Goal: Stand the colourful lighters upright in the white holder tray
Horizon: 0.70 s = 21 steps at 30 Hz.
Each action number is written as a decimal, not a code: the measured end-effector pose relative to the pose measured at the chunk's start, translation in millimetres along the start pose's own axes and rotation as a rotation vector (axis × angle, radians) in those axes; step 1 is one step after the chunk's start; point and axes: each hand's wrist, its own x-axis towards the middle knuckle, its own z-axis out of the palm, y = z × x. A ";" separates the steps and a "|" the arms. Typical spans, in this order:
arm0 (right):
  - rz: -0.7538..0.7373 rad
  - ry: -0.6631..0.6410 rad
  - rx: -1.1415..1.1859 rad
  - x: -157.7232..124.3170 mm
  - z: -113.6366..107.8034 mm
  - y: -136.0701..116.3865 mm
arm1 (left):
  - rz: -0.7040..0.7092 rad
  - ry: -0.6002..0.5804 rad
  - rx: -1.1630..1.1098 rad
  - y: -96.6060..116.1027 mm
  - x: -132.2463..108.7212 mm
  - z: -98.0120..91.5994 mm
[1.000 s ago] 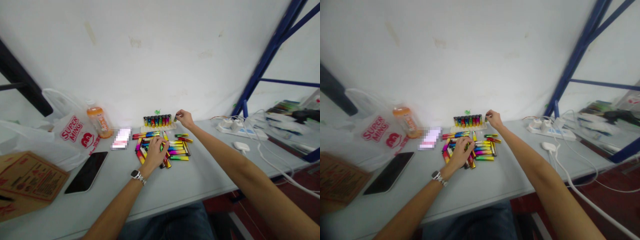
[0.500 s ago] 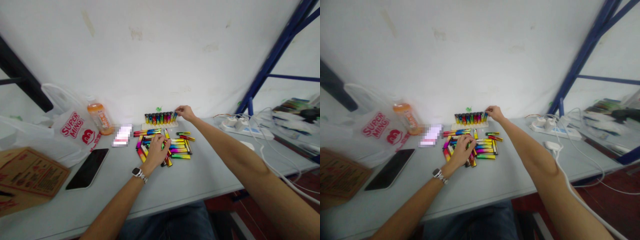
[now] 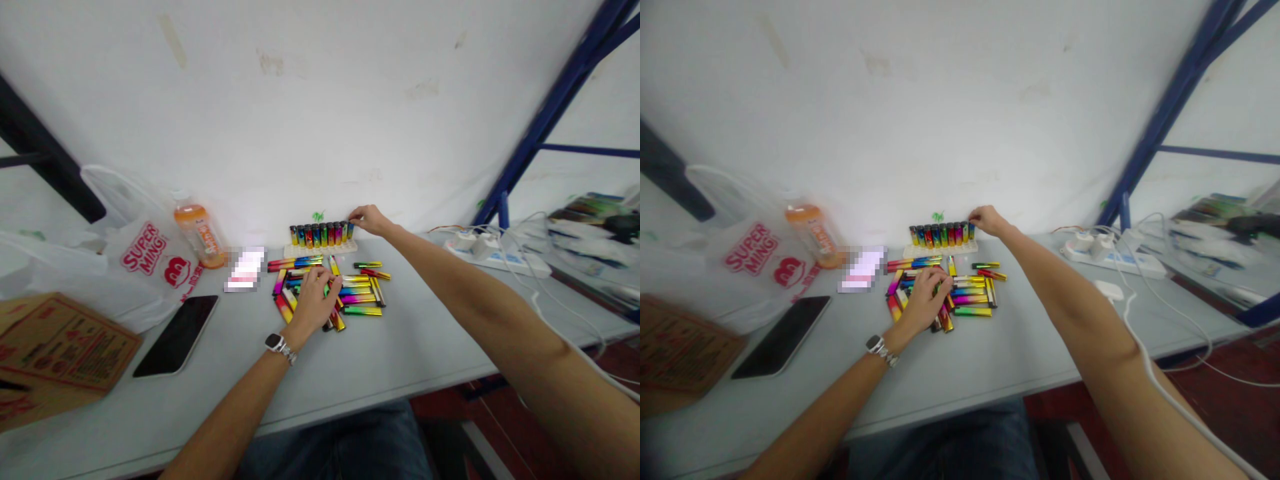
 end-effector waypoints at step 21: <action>0.173 -0.011 -0.442 -56.0 39.4 -17.0 | -0.006 -0.005 0.011 0.7 -0.5 -0.2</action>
